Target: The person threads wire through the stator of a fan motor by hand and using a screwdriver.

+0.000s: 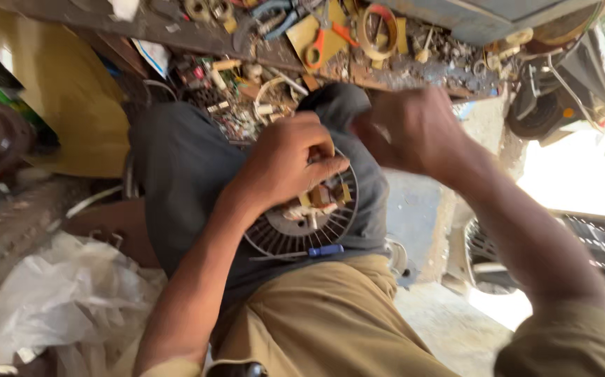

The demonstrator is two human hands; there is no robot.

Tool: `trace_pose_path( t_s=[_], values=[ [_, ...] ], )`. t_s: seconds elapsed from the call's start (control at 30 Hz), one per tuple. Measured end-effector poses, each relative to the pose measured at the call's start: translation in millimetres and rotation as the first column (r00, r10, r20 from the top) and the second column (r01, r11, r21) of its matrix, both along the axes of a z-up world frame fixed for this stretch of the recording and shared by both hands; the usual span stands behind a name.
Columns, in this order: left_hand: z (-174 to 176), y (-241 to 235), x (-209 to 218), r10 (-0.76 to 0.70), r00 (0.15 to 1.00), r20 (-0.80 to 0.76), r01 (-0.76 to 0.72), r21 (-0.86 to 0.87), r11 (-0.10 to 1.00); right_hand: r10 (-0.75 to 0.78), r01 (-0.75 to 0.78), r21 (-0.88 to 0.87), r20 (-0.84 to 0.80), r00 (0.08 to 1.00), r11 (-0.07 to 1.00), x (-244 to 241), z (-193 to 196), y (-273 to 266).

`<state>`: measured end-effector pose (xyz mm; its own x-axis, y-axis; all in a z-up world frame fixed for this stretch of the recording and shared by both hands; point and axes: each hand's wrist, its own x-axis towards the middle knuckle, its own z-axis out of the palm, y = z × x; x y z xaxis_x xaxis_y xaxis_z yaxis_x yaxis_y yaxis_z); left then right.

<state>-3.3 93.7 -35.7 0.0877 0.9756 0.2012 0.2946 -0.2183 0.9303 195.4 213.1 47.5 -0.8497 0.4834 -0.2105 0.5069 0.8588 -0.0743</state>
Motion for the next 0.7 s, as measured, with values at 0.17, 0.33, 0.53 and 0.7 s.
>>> trace_pose_path(
  t_s=[0.17, 0.33, 0.53, 0.7],
  values=[
    [7, 1, -30, -0.237, 0.957, 0.167, 0.245, -0.032, 0.969, 0.36, -0.491, -0.417, -0.356, 0.862, 0.764, -3, 22, -73],
    [36, -92, 10, 0.056, 0.997, 0.044, -0.067, 0.277, 0.959, 0.355, -0.46, -0.133, -0.465, 0.811, 0.878, -5, -7, -42],
    [23, -53, 3, 0.212, 0.857, 0.469, -0.274, 0.067, 0.959, 0.18, -0.19, 0.013, -0.402, 0.898, 0.982, -17, -24, -9],
    [5, 15, -20, -0.276, 0.957, -0.087, 0.266, -0.108, 0.958, 0.395, -0.437, -0.145, -0.249, 0.884, 0.887, -6, 23, -51]
  ],
)
